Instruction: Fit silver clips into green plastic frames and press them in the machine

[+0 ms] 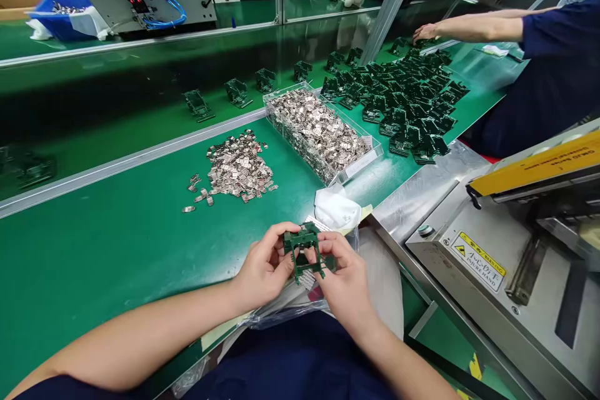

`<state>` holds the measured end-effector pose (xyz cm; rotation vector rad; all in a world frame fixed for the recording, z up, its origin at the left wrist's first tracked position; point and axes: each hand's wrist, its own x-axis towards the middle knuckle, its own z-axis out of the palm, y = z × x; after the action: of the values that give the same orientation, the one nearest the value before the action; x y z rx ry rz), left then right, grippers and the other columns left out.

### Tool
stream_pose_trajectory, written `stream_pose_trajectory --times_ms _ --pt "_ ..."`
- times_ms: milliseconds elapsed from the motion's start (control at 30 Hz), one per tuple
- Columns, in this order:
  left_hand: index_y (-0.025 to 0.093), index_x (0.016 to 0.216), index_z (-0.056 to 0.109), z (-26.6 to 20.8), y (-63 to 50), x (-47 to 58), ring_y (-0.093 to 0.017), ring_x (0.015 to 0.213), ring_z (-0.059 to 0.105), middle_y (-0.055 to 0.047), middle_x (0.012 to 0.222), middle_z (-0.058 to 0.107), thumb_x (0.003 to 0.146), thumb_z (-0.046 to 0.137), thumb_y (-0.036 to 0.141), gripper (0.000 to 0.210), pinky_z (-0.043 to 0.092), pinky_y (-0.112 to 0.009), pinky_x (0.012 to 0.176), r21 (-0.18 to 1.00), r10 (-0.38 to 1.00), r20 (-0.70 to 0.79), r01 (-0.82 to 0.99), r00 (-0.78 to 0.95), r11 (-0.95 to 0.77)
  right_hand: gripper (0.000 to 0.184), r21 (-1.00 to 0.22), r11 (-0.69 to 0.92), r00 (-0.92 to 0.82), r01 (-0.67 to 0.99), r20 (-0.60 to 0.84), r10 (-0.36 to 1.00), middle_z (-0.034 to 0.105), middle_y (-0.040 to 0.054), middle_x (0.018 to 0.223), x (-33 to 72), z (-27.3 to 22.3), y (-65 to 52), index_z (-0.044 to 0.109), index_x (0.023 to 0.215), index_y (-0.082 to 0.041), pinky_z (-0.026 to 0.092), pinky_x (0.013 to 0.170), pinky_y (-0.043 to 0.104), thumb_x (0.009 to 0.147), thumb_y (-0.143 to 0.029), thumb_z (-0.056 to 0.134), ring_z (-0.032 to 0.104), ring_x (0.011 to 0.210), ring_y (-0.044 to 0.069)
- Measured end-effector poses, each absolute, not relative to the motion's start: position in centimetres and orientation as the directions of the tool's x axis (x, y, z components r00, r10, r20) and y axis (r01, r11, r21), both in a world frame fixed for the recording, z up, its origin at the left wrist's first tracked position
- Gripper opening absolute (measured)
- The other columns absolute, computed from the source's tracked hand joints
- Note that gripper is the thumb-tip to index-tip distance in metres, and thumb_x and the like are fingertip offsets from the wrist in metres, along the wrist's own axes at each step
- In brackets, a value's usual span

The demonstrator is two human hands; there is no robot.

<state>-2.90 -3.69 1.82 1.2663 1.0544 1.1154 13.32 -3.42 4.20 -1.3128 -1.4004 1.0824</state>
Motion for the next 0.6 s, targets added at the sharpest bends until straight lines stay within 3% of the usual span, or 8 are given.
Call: stream_pose_trajectory --times_ms 100,267,600 --pt "0.023 0.119 0.056 1.8 -3.9 -2.6 -0.015 0.063 0.057 -0.003 0.077 0.060 0.083 0.067 0.033 0.040 0.052 -0.024 0.055 0.999 0.995 -0.010 -0.046 0.104 0.015 0.012 -0.994 0.002 -0.017 0.108 0.000 1.000 0.064 0.0057 0.089 13.0 4.1 -3.7 0.066 0.079 -0.020 0.049 0.073 0.030 0.085 -0.030 0.065 0.060 0.081 0.019" --pt "0.024 0.116 0.055 2.2 -4.2 -2.2 -0.014 0.062 0.056 -0.002 0.079 0.059 0.084 0.065 0.032 0.035 0.052 -0.024 0.054 0.998 0.998 -0.040 -0.052 0.056 0.043 0.016 -0.996 -0.084 0.016 -0.042 -0.085 0.996 0.065 0.0060 0.083 12.3 4.2 -3.6 0.064 0.073 -0.019 0.054 0.073 0.031 0.078 -0.033 0.072 0.062 0.079 0.020" --pt "0.024 0.113 0.055 2.7 -4.5 -1.8 -0.012 0.061 0.054 -0.001 0.080 0.060 0.083 0.065 0.027 0.031 0.051 -0.021 0.054 0.999 0.999 -0.039 -0.033 0.025 0.040 0.025 -0.974 -0.177 0.053 -0.144 -0.186 0.981 0.058 0.0018 0.073 11.8 4.6 -4.1 0.060 0.066 -0.020 0.051 0.050 0.025 0.070 -0.037 0.078 0.057 0.063 0.016"
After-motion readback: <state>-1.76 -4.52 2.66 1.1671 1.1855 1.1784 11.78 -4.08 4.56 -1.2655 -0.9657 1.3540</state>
